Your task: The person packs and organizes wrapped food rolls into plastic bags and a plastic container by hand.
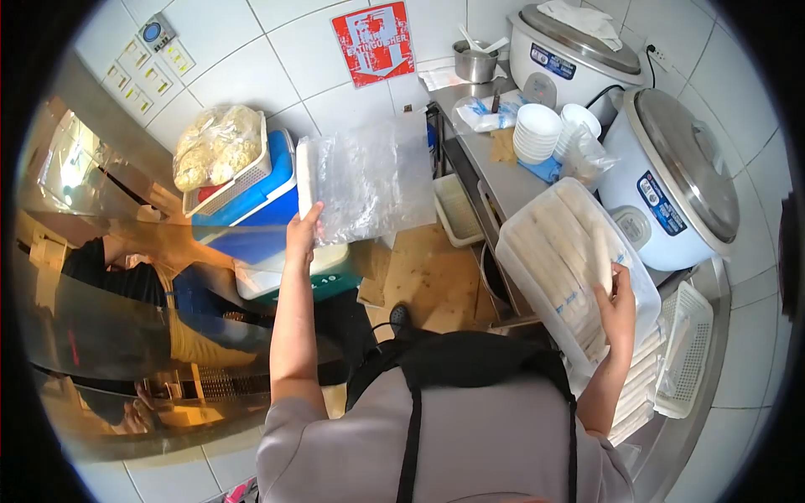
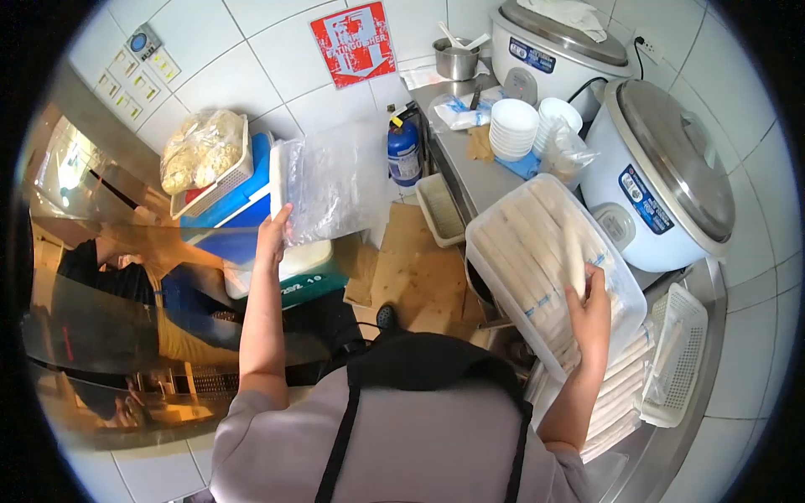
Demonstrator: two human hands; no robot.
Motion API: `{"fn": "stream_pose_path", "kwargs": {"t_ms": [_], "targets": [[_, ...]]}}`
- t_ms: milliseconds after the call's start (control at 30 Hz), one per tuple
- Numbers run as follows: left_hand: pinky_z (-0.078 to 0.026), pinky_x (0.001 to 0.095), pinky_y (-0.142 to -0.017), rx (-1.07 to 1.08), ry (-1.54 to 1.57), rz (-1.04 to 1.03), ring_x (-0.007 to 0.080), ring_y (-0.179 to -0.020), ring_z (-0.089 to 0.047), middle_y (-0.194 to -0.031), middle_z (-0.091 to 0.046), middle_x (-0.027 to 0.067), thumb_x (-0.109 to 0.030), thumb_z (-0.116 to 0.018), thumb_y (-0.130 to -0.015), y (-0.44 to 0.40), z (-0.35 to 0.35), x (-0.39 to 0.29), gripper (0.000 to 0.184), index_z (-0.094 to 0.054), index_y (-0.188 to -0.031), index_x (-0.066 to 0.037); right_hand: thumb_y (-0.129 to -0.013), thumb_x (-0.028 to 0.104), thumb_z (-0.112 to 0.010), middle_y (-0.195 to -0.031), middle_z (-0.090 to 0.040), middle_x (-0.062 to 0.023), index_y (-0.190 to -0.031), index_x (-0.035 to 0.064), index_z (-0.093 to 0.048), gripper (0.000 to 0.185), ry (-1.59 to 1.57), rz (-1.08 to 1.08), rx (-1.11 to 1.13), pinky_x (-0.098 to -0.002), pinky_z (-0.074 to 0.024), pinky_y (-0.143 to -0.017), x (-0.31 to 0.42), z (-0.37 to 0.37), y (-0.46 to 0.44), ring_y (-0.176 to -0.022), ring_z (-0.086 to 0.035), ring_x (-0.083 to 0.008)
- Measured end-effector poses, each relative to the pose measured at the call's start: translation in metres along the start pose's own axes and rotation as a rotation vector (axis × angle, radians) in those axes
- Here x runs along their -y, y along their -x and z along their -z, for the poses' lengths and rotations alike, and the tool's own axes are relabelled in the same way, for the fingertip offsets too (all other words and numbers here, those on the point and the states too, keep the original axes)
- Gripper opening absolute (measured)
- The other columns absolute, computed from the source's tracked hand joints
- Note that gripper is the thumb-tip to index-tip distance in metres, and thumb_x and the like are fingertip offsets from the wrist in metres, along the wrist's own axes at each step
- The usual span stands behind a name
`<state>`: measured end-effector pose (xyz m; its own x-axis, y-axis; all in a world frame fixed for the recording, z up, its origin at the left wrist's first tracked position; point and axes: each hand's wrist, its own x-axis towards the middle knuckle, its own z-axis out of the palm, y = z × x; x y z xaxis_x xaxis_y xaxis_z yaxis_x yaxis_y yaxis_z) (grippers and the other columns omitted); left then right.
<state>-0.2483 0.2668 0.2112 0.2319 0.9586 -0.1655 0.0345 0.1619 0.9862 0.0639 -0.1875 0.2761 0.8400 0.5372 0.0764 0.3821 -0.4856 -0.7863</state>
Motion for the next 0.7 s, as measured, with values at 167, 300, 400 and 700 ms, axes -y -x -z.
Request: {"fn": "stream_pose_path", "kwargs": {"t_ms": [167, 300, 400, 700], "targets": [[-0.037, 0.0200, -0.045, -0.010, -0.024, 0.027, 0.0069, -0.052, -0.046, -0.067, -0.051, -0.0008, -0.030, -0.074, -0.075, -0.042, 0.001, 0.009, 0.040, -0.056, -0.096, -0.001, -0.070, -0.002, -0.065, -0.102, -0.053, -0.0201, -0.114, 0.0016, -0.046, 0.049, 0.383, 0.230, -0.057, -0.0395, -0.0412, -0.085, -0.014, -0.018, -0.022, -0.097, -0.051, -0.0366], [-0.037, 0.0197, -0.044, 0.048, 0.000, 0.025, 0.0061, -0.051, -0.045, -0.066, -0.049, -0.0019, -0.031, -0.074, -0.075, -0.068, -0.003, 0.003, 0.038, -0.058, -0.095, -0.002, -0.063, -0.006, -0.067, -0.104, -0.051, -0.0173, -0.112, 0.0029, -0.045, 0.054, 0.388, 0.109, -0.006, -0.0367, -0.0376, -0.090, -0.014, -0.019, -0.025, -0.104, -0.047, -0.0342], [-0.037, 0.0204, -0.045, 0.098, 0.027, 0.027, 0.0062, -0.051, -0.045, -0.065, -0.050, -0.0021, -0.031, -0.075, -0.075, -0.093, -0.003, 0.001, 0.036, -0.058, -0.092, -0.003, -0.055, -0.006, -0.068, -0.095, -0.051, -0.0164, -0.100, 0.0025, -0.047, 0.050, 0.414, 0.103, -0.025, -0.0366, -0.0387, -0.083, -0.009, -0.020, -0.027, -0.089, -0.047, -0.0333], [-0.040, 0.0216, -0.044, 0.180, 0.029, 0.056, 0.0073, -0.053, -0.049, -0.068, -0.054, 0.0008, -0.025, -0.073, -0.077, -0.153, -0.001, -0.014, 0.033, -0.055, -0.094, -0.003, -0.051, 0.000, -0.071, -0.073, -0.047, -0.0073, -0.079, 0.0032, -0.047, 0.037, 0.546, -0.261, 0.030, -0.0347, -0.0385, -0.068, -0.004, -0.049, -0.039, -0.075, -0.045, -0.0215]]}}
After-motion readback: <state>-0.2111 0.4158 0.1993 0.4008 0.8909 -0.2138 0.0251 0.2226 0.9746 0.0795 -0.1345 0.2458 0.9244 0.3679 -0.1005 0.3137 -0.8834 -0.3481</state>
